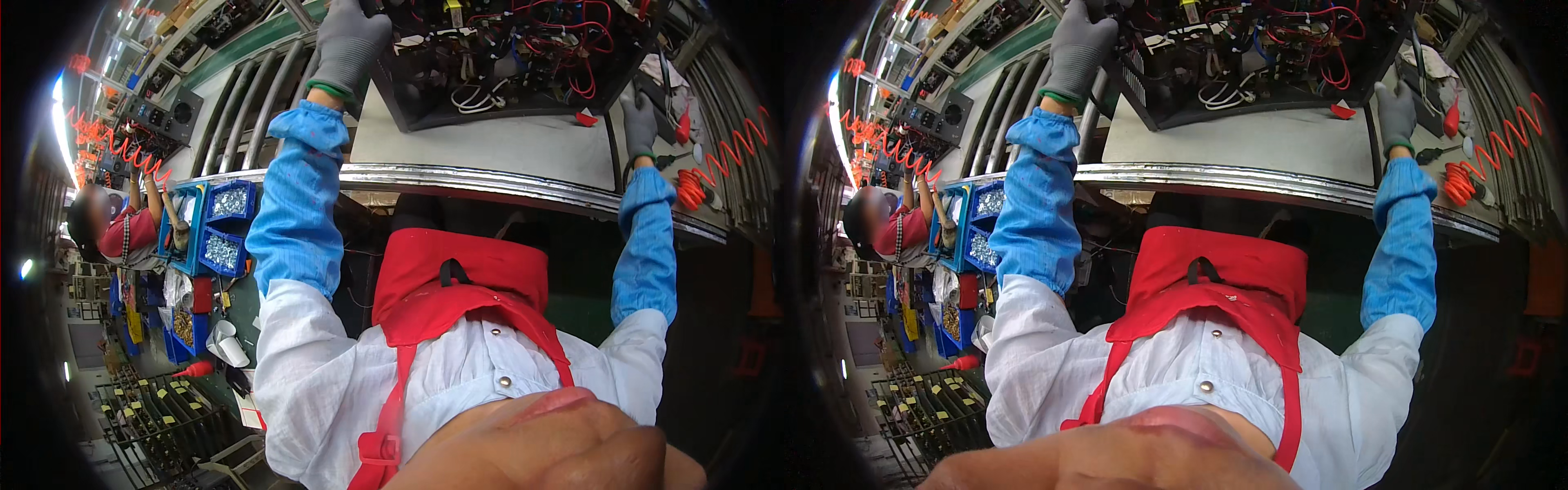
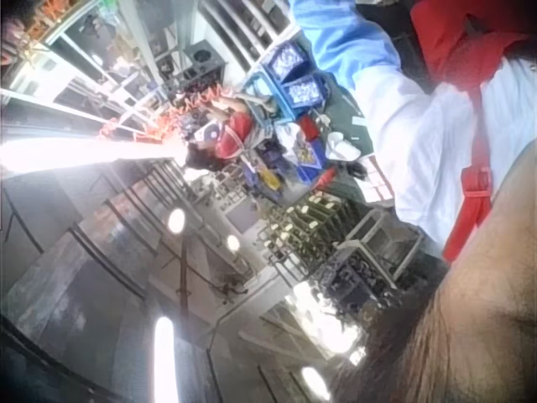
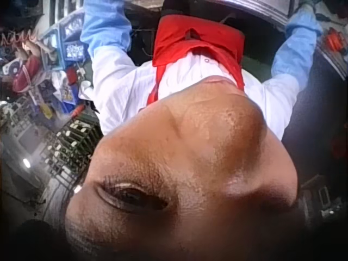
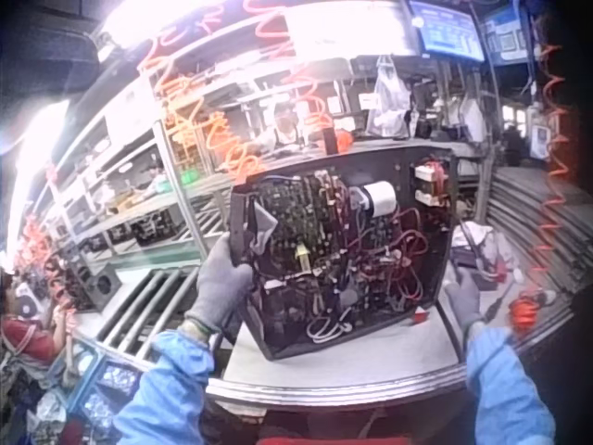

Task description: Assembling and wiring internal components of a welding machine on a production line.

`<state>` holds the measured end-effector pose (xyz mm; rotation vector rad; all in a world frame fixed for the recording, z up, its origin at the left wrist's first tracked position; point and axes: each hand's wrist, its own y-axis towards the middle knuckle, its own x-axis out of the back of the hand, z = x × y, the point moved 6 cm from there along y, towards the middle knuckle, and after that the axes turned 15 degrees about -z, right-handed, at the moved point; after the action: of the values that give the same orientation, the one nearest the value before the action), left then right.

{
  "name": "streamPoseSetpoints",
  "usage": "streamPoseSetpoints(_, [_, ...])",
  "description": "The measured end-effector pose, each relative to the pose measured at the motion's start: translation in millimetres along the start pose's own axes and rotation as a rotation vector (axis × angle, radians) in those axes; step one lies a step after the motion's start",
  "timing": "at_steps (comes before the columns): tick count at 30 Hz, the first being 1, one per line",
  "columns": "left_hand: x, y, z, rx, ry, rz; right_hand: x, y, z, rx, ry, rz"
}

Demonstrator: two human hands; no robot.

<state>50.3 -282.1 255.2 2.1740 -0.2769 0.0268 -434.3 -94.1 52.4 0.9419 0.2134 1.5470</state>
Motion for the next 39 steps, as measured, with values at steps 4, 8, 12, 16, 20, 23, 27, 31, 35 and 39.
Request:
streamPoseSetpoints(4, [8.7,-7.7,70.9,-0.225,0.814,-0.234,-41.4,38.3,-4.3,0.004,0.072,0.012])
streamPoseSetpoints(8, [5.7,-9.6,69.7,-0.412,0.906,-0.411,-47.6,55.3,-8.1,-0.139,-0.093,0.064])
streamPoseSetpoints(12, [10.1,-8.8,75.3,-0.434,0.801,-0.412,-62.1,50.2,-12.4,-0.124,-0.091,-0.033])
streamPoseSetpoints(16, [-7.3,-6.7,42.1,-0.459,0.725,-0.38,-65.9,47.4,-21.5,-0.132,-0.244,0.007])
streamPoseSetpoints(20, [3.6,0.8,55.7,-0.444,0.723,-0.438,-56.6,33.0,-1.6,-0.17,-0.282,-0.03])
streamPoseSetpoints(23, [15.6,10.7,83.3,-0.335,0.687,-0.436,-41.4,9.2,3.9,-0.163,-0.222,0.002])
streamPoseSetpoints(27, [86.0,18.2,138.4,-0.199,0.884,-0.48,-29.0,-49.1,86.3,-0.134,-0.113,0.053])
streamPoseSetpoints(31, [74.9,15.7,148.0,-0.114,0.84,-0.463,-32.9,-45.0,53.7,-0.174,-0.266,0.135])
streamPoseSetpoints(35, [75.0,16.1,152.5,-0.099,0.79,-0.407,-40.3,-53.1,12.5,-0.048,0.013,0.099])
streamPoseSetpoints(39, [91.5,7.9,146.5,-0.147,0.823,-0.443,-5.3,-93.3,37.5,-0.114,0.108,0.225])
